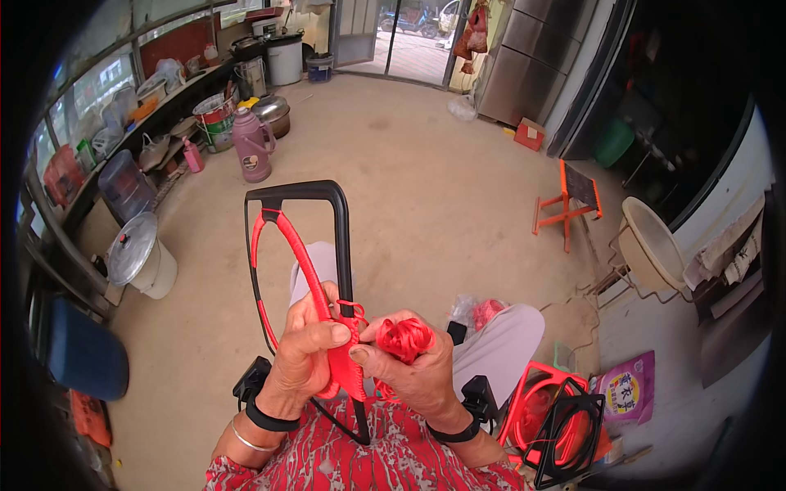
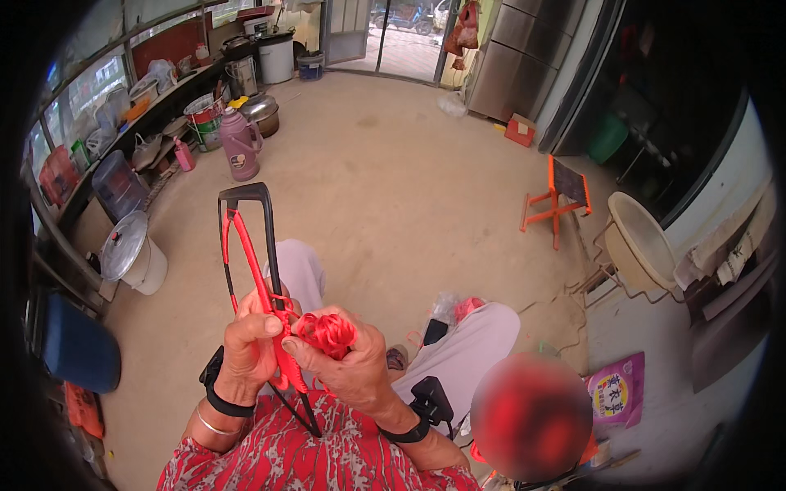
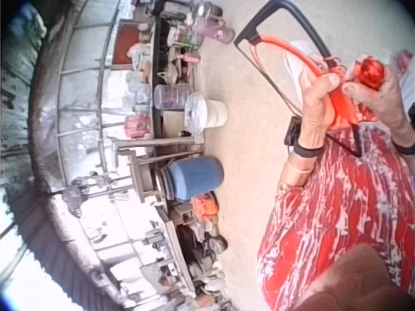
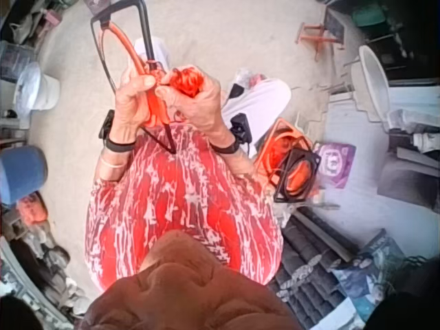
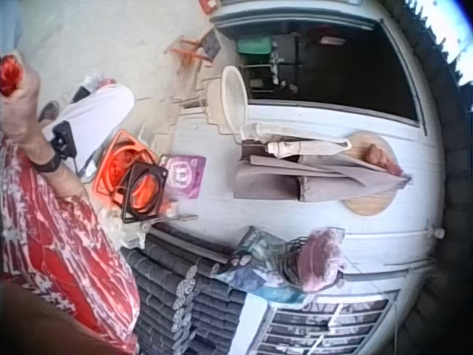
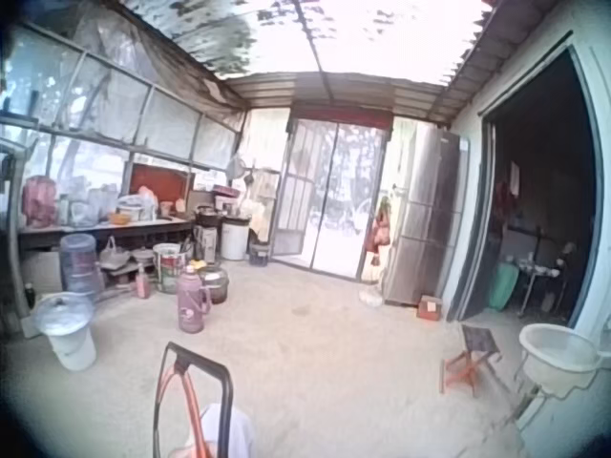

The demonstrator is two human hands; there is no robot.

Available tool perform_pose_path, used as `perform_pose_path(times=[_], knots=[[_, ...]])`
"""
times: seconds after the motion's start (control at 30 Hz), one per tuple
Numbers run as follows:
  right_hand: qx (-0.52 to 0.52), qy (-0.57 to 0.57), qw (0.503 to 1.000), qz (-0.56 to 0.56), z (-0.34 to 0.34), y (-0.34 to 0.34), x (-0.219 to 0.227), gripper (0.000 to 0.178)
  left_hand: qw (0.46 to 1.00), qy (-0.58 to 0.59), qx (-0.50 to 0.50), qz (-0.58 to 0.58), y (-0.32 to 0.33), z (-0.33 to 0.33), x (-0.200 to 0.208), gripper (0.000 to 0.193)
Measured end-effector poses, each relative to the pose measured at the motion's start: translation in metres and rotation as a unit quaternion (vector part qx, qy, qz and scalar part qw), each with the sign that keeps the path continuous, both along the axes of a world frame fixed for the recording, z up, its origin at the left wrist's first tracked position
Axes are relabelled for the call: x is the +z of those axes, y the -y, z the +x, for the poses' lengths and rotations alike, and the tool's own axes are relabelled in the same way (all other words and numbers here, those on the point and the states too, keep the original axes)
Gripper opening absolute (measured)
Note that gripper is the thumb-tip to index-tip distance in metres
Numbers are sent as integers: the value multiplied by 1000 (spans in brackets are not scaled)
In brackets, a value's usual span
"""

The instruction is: Wrapping a red cord or string tightly around a black and red frame.

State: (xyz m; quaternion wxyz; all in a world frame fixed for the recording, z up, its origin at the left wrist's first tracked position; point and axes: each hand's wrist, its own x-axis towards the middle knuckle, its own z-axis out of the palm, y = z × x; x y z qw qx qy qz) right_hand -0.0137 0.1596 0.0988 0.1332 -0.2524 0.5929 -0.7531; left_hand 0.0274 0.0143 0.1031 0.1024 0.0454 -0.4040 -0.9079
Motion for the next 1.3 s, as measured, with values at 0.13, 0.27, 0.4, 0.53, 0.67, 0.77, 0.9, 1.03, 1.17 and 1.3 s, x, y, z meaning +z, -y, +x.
perform_pose_path(times=[0.13,0.27,0.4,0.53,0.67,0.77,0.9,1.03,1.17,1.3], knots=[[-1,-6,1000,-10,2,-1,1,21,1000,-9,-3,5,-2,2,-1,34],[11,39,999,-13,3,-3,2,20,999,-24,-14,31,-2,2,-4,28],[22,46,998,-29,3,-2,-2,18,999,-24,-21,31,0,3,-6,28],[28,71,996,-39,3,-2,-1,18,999,-16,1,39,-2,2,-6,35],[16,58,998,-27,0,0,-3,18,999,-29,-11,40,0,0,-12,31],[16,56,998,-19,-4,0,-7,18,999,-32,-19,35,3,-1,-17,29],[11,41,999,-21,-11,2,-10,17,999,-21,-4,32,2,-2,-15,30],[16,51,998,-33,-13,3,-11,16,999,-20,-5,37,1,-2,-13,31],[14,42,999,-25,-13,3,-11,16,999,-28,0,43,1,-3,-16,27],[16,47,998,-30,-12,3,-11,16,997,-44,-5,68,1,-5,-25,28]])
